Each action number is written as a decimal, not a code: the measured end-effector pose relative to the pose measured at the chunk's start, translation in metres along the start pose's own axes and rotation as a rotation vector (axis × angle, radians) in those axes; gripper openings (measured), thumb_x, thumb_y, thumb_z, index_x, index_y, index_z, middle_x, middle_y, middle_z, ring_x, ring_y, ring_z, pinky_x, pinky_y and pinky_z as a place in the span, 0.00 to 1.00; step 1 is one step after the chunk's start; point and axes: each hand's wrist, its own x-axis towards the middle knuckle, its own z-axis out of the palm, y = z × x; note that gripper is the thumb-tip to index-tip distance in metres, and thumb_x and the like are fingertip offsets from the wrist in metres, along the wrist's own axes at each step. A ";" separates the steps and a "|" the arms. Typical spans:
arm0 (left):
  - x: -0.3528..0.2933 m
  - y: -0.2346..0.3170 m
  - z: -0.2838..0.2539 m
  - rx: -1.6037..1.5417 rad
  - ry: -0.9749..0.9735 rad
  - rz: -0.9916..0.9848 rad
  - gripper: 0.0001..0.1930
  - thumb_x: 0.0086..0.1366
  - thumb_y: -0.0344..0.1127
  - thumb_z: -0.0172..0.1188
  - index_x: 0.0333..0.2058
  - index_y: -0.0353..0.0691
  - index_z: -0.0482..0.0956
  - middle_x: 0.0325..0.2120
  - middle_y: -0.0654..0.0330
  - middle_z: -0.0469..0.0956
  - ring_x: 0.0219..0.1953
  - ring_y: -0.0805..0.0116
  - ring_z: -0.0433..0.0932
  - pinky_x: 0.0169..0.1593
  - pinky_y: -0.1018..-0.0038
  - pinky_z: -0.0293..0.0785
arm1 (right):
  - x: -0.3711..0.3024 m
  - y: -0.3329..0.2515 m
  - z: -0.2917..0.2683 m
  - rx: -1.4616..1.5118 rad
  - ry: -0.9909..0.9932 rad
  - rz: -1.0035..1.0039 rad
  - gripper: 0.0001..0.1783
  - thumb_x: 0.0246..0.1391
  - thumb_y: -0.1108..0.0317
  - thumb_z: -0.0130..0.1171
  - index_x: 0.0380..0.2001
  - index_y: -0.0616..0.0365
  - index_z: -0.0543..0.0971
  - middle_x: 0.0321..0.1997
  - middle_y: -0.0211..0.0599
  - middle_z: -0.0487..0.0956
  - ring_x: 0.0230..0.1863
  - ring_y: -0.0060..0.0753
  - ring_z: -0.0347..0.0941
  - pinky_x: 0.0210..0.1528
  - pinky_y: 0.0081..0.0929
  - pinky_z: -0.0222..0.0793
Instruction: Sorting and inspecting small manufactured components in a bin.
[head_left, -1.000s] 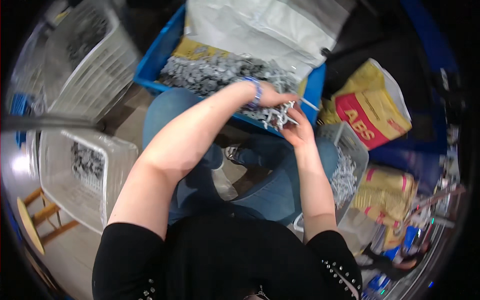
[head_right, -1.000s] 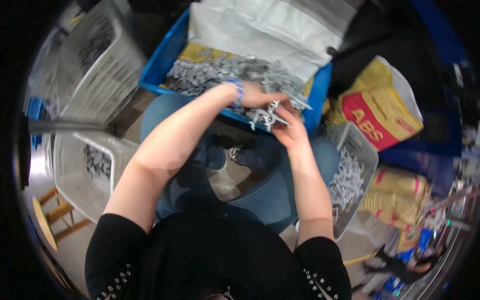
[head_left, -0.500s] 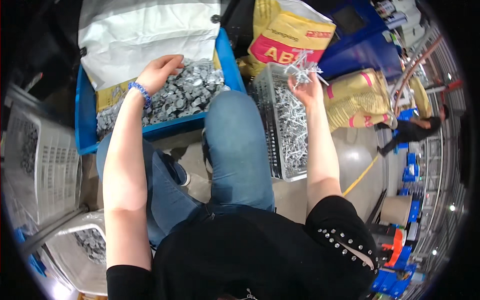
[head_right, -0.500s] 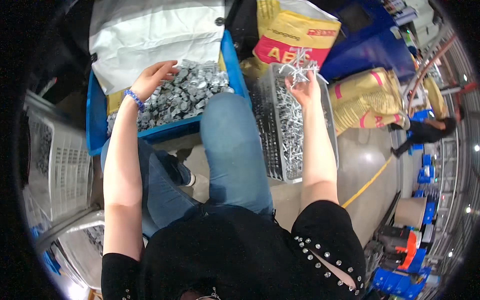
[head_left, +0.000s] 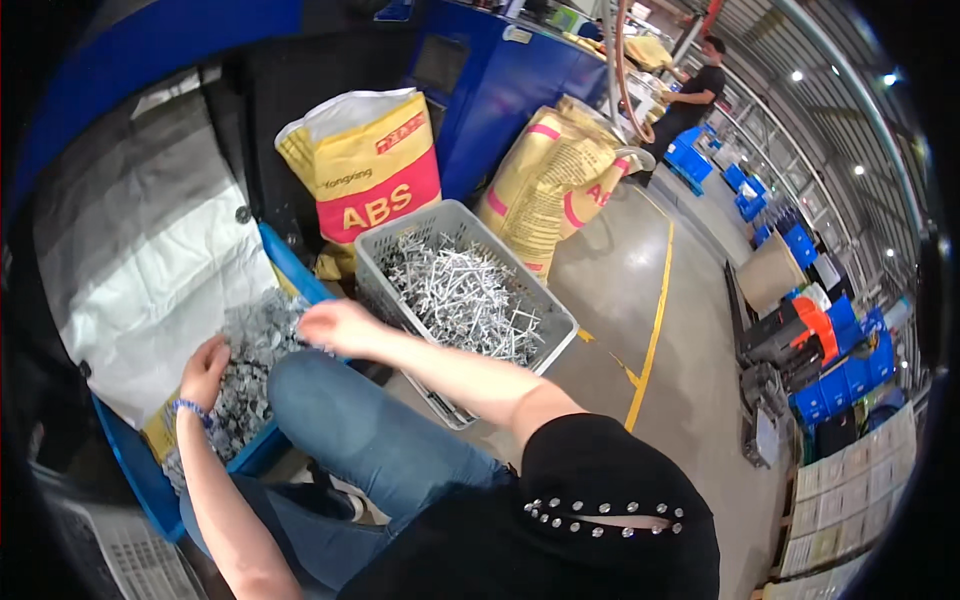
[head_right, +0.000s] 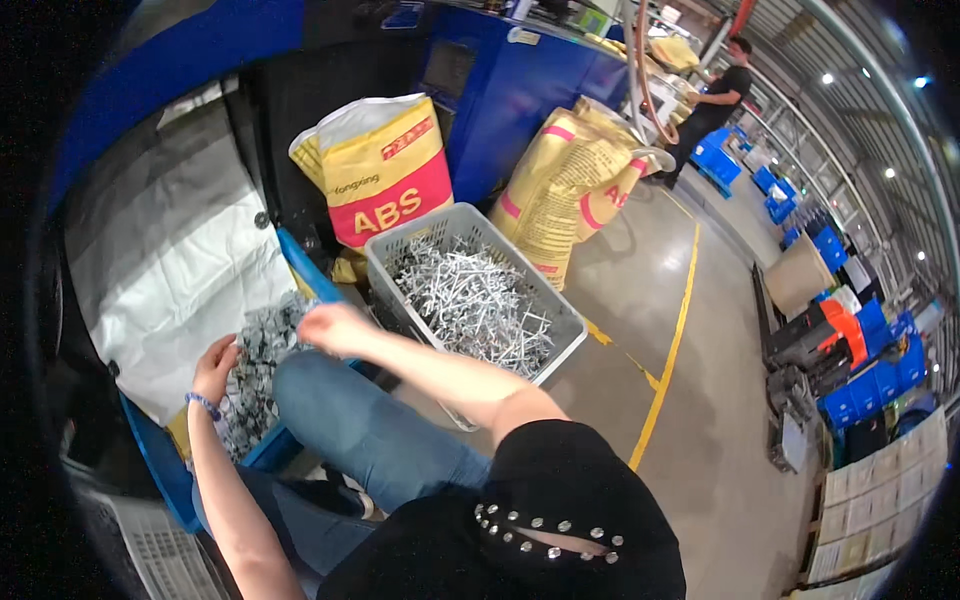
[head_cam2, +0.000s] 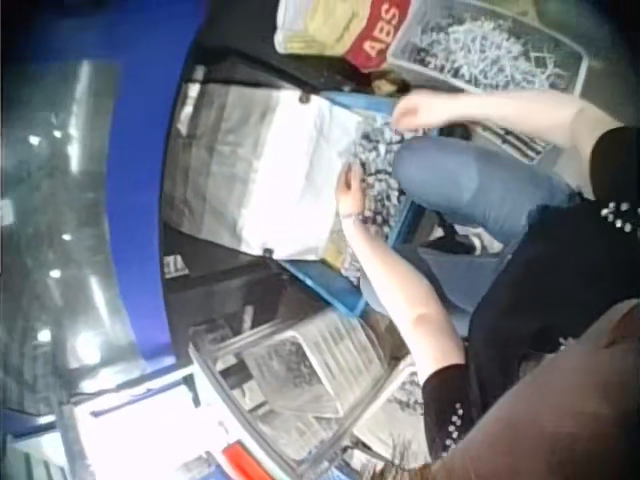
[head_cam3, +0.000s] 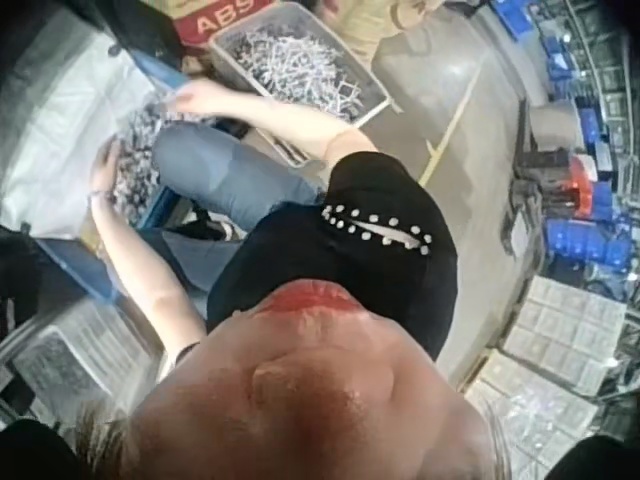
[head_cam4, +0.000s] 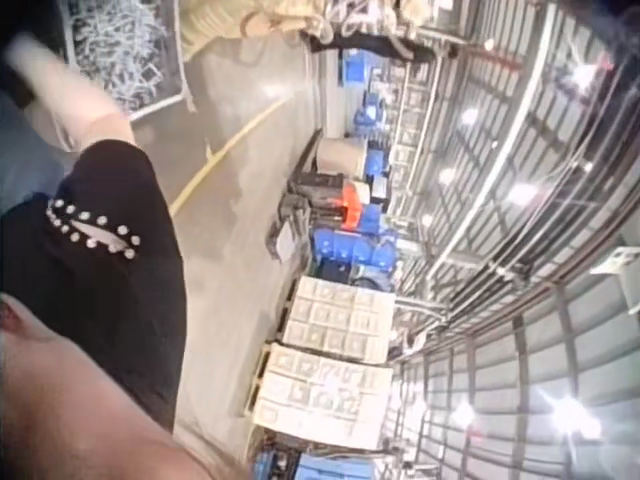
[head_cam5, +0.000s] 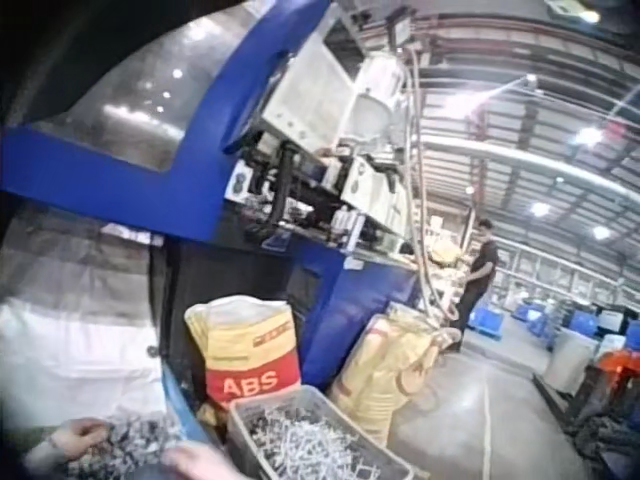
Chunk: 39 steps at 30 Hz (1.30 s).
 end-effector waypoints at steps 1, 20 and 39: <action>0.003 0.003 0.004 0.008 -0.017 0.019 0.22 0.62 0.41 0.54 0.51 0.34 0.69 0.43 0.53 0.75 0.46 0.68 0.72 0.50 0.74 0.67 | 0.003 0.000 0.025 -0.210 0.086 -0.307 0.14 0.47 0.59 0.58 0.34 0.56 0.79 0.34 0.40 0.79 0.38 0.37 0.75 0.44 0.33 0.68; -0.047 -0.030 -0.034 0.112 0.277 0.013 0.19 0.62 0.36 0.55 0.49 0.35 0.71 0.34 0.62 0.77 0.34 0.77 0.71 0.38 0.79 0.68 | 0.032 -0.035 0.139 -0.923 -0.109 -0.608 0.13 0.39 0.56 0.60 0.18 0.54 0.80 0.23 0.35 0.78 0.34 0.36 0.73 0.40 0.34 0.62; -0.028 -0.038 -0.029 0.180 0.423 0.105 0.14 0.63 0.30 0.52 0.48 0.36 0.72 0.40 0.58 0.77 0.38 0.73 0.75 0.42 0.78 0.70 | 0.101 -0.028 0.181 -0.878 -0.772 -0.429 0.16 0.44 0.51 0.57 0.31 0.49 0.81 0.31 0.35 0.80 0.36 0.42 0.76 0.35 0.41 0.71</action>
